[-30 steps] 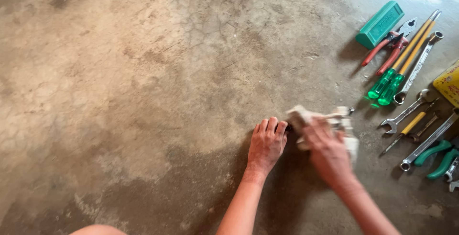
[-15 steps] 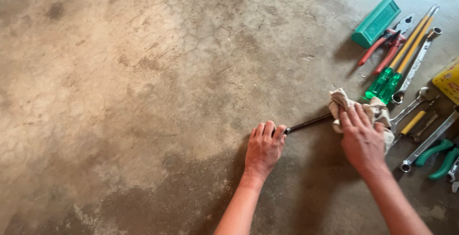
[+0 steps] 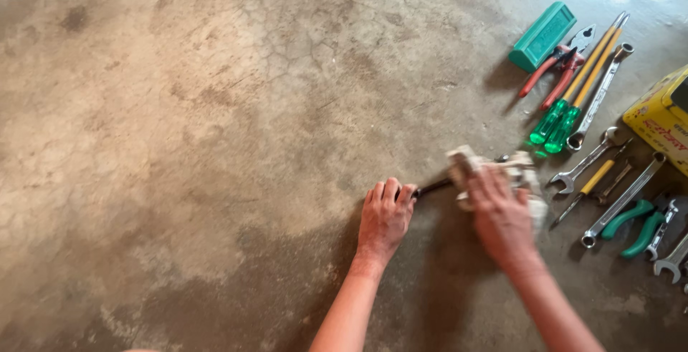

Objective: The person arranges various hand tools, including screwdrivers, pliers, and wrenches, on a concrete floor. They then use a cloth to wipe and clean a single wrench, holding it with one hand while scrubbing with the other.

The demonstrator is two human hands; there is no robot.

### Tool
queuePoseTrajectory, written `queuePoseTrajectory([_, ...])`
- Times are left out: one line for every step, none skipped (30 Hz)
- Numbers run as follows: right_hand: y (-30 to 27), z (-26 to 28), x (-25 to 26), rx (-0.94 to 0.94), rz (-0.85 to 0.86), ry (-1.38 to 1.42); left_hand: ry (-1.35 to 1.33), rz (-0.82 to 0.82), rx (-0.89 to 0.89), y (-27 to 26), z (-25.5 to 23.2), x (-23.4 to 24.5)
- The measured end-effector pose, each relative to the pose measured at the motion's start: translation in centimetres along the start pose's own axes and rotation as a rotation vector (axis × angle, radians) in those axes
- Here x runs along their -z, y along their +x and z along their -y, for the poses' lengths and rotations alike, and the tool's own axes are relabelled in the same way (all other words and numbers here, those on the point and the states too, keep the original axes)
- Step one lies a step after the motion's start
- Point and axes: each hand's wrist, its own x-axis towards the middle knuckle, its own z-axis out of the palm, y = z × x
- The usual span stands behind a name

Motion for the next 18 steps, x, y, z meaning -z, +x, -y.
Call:
queuePoseTrajectory([0.2,-1.8,0.1,-0.042,0.005,0.031,-0.005,-0.011,-0.002,0.0,-0.1,0.1])
queuePoseTrajectory([0.6,-2.9,-0.1,-0.084,0.010,0.062,-0.011,-0.023,-0.005,0.1,-0.1,0.1])
queuePoseTrajectory([0.9,-3.2,-0.3,-0.103,0.032,0.077,-0.007,-0.003,-0.005,0.2,-0.1,0.2])
queuePoseTrajectory([1.2,-3.4,-0.4,-0.122,0.055,0.091,-0.003,0.017,-0.006,0.3,0.0,0.2])
queuePoseTrajectory([1.6,-3.7,-0.4,-0.137,0.074,0.101,-0.002,0.030,-0.004,0.5,-0.1,0.0])
queuePoseTrajectory([1.7,-3.1,-0.3,-0.102,0.078,0.057,-0.009,0.043,0.005,0.4,-0.1,0.0])
queuePoseTrajectory([1.6,-1.6,-0.1,-0.068,0.079,0.012,-0.016,0.052,0.012,0.4,-0.1,-0.1])
queuePoseTrajectory([1.6,0.1,0.1,-0.033,0.080,-0.033,-0.023,0.062,0.018,0.3,0.0,-0.2])
queuePoseTrajectory([1.2,2.1,0.5,0.047,0.091,-0.021,-0.020,0.036,0.008,0.2,0.1,-0.4])
queuePoseTrajectory([0.6,4.3,0.9,0.128,0.104,-0.008,-0.017,0.010,-0.002,0.2,0.3,-0.7])
queuePoseTrajectory([0.1,6.3,1.4,0.104,0.062,0.057,-0.013,-0.014,-0.011,0.0,0.5,-1.0])
queuePoseTrajectory([-0.7,7.9,1.7,0.080,0.021,0.123,-0.034,-0.022,-0.007,-0.1,0.4,-1.3])
queuePoseTrajectory([-1.2,8.8,1.9,0.054,-0.024,0.193,-0.050,-0.031,-0.007,-0.1,0.7,-1.4])
queuePoseTrajectory([-1.3,8.1,1.9,0.086,-0.009,0.168,-0.066,-0.039,-0.006,-0.2,0.8,-1.4])
queuePoseTrajectory([-1.0,7.1,1.7,0.117,0.003,0.155,-0.055,-0.036,-0.009,-0.4,0.9,-1.2])
queuePoseTrajectory([-0.9,6.0,1.4,0.147,0.014,0.143,-0.045,-0.032,-0.012,-0.4,0.5,-1.1])
queuePoseTrajectory([-0.8,5.0,1.1,0.128,0.009,0.139,-0.035,-0.031,-0.014,-0.4,0.4,-0.8])
queuePoseTrajectory([-0.5,4.0,0.7,0.108,0.004,0.135,-0.041,-0.035,-0.013,-0.6,0.9,-0.2])
